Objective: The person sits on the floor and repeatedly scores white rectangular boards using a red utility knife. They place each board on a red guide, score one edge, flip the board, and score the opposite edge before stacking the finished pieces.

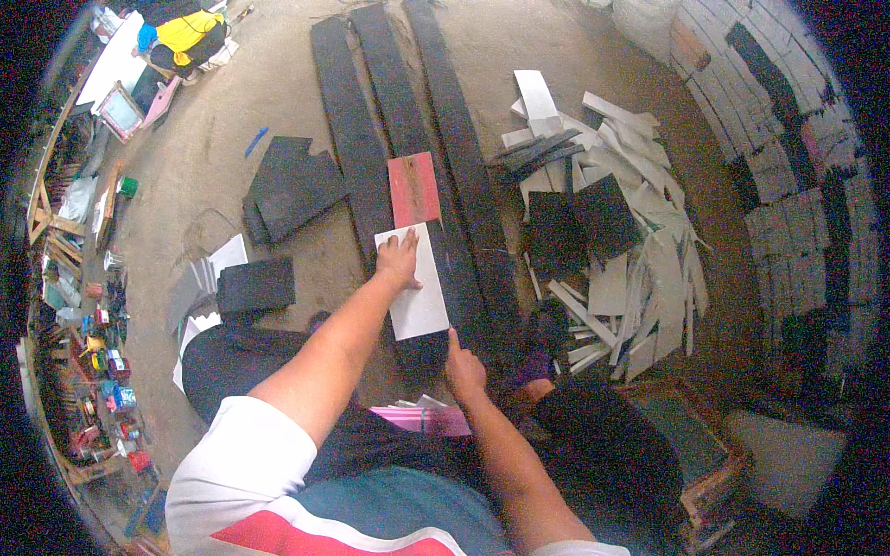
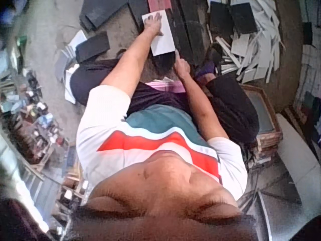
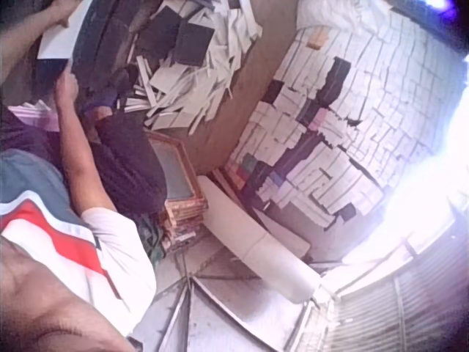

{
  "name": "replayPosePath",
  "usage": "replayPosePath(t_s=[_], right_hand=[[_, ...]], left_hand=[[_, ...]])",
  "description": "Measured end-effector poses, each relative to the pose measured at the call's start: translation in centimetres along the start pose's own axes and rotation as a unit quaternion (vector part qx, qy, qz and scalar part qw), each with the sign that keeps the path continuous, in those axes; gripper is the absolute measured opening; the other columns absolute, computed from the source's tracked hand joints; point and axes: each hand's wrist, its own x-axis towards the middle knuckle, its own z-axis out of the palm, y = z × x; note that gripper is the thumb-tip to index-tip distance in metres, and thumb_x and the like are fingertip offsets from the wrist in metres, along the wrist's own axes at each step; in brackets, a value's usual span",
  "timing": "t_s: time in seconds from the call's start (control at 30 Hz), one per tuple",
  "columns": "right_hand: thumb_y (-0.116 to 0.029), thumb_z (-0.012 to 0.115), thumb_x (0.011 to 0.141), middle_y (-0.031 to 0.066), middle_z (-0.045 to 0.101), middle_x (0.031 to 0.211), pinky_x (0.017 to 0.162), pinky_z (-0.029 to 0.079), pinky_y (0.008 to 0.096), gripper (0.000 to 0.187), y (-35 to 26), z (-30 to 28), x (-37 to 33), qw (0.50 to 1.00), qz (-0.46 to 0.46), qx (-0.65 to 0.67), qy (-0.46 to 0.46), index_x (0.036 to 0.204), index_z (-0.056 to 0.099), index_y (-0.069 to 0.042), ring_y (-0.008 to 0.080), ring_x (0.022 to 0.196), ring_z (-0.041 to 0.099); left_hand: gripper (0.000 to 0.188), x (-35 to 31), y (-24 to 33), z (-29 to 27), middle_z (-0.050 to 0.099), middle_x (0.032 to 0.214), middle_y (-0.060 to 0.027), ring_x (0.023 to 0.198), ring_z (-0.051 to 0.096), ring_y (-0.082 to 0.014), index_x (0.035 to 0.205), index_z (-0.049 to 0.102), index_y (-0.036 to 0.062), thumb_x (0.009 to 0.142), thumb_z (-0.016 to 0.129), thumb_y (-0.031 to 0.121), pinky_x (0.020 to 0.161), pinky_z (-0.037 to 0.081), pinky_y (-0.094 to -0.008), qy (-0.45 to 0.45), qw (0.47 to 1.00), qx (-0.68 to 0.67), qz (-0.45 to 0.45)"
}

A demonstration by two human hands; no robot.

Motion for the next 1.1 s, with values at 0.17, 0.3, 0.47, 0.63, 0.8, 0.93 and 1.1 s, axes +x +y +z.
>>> replayPosePath(t_s=[0.17,0.3,0.47,0.63,0.8,0.93,1.1], right_hand=[[-0.012,0.059,0.087,0.0279,0.071,0.095,0.079,0.056,0.0564,0.076,-0.3,-0.8,-0.7,1.000,0.016,0.023,0.010,0.158,0.033,-0.022,0.0454,0.087,0.071],[-0.015,0.059,0.090,0.0247,0.071,0.096,0.074,0.058,0.0562,0.077,0.8,-2.2,-0.4,1.000,0.007,0.027,0.012,0.159,0.029,-0.030,0.0428,0.084,0.072],[-0.012,0.061,0.086,0.0255,0.070,0.092,0.075,0.057,0.0578,0.081,-1.1,-5.8,4.3,0.995,-0.040,0.043,0.080,0.158,0.029,-0.030,0.0450,0.082,0.071],[-0.009,0.058,0.088,0.0270,0.069,0.105,0.081,0.057,0.0561,0.077,-4.7,-8.6,12.1,0.994,-0.056,0.030,0.092,0.158,0.030,-0.026,0.0457,0.093,0.070],[-0.008,0.053,0.091,0.0284,0.070,0.099,0.081,0.055,0.0577,0.067,-7.2,-9.5,17.7,0.987,-0.074,0.045,0.132,0.155,0.040,-0.023,0.0469,0.092,0.069],[-0.010,0.058,0.091,0.0270,0.069,0.104,0.082,0.057,0.0562,0.073,-7.8,-9.1,19.8,0.992,-0.075,0.036,0.094,0.157,0.032,-0.024,0.0448,0.096,0.071],[-0.011,0.058,0.091,0.0274,0.070,0.103,0.082,0.057,0.0563,0.072,-7.6,-8.9,20.1,0.992,-0.076,0.031,0.094,0.157,0.031,-0.021,0.0457,0.095,0.070]], left_hand=[[0.135,0.2,-0.1,0.3,0.024,0.169,-0.0054,0.135,0.045,-0.0324,0.161,0.023,0.0074,0.057,0.089,0.065,0.100,0.047,-0.0460,0.005,1.000,-0.010,0.004],[0.134,0.2,-0.1,0.3,0.019,0.170,-0.0049,0.140,0.040,-0.0359,0.162,0.021,0.0102,0.060,0.088,0.066,0.108,0.040,-0.0510,-0.016,1.000,-0.012,0.007],[0.133,0.5,-0.5,1.1,0.015,0.171,-0.0056,0.150,0.026,-0.0406,0.163,0.020,0.0110,0.062,0.086,0.067,0.119,0.026,-0.0550,-0.020,1.000,-0.011,0.003],[0.130,0.3,-0.1,-0.2,0.016,0.171,-0.0065,0.152,0.023,-0.0418,0.163,0.019,0.0117,0.065,0.087,0.062,0.120,0.023,-0.0578,-0.036,0.999,-0.032,0.008],[0.125,0.6,-0.1,0.6,0.016,0.171,-0.0037,0.152,0.024,-0.0408,0.163,0.023,0.0137,0.065,0.088,0.057,0.119,0.027,-0.0586,-0.029,0.998,-0.060,-0.001],[0.097,1.2,-0.5,2.5,0.013,0.172,-0.0019,0.154,0.022,-0.0399,0.162,0.027,0.0165,0.082,0.077,0.041,0.119,0.028,-0.0585,-0.007,0.997,-0.081,-0.010],[0.085,0.8,-0.3,1.1,0.014,0.172,-0.0028,0.153,0.023,-0.0410,0.161,0.029,0.0148,0.089,0.070,0.033,0.118,0.031,-0.0587,-0.020,0.995,-0.095,0.002]])
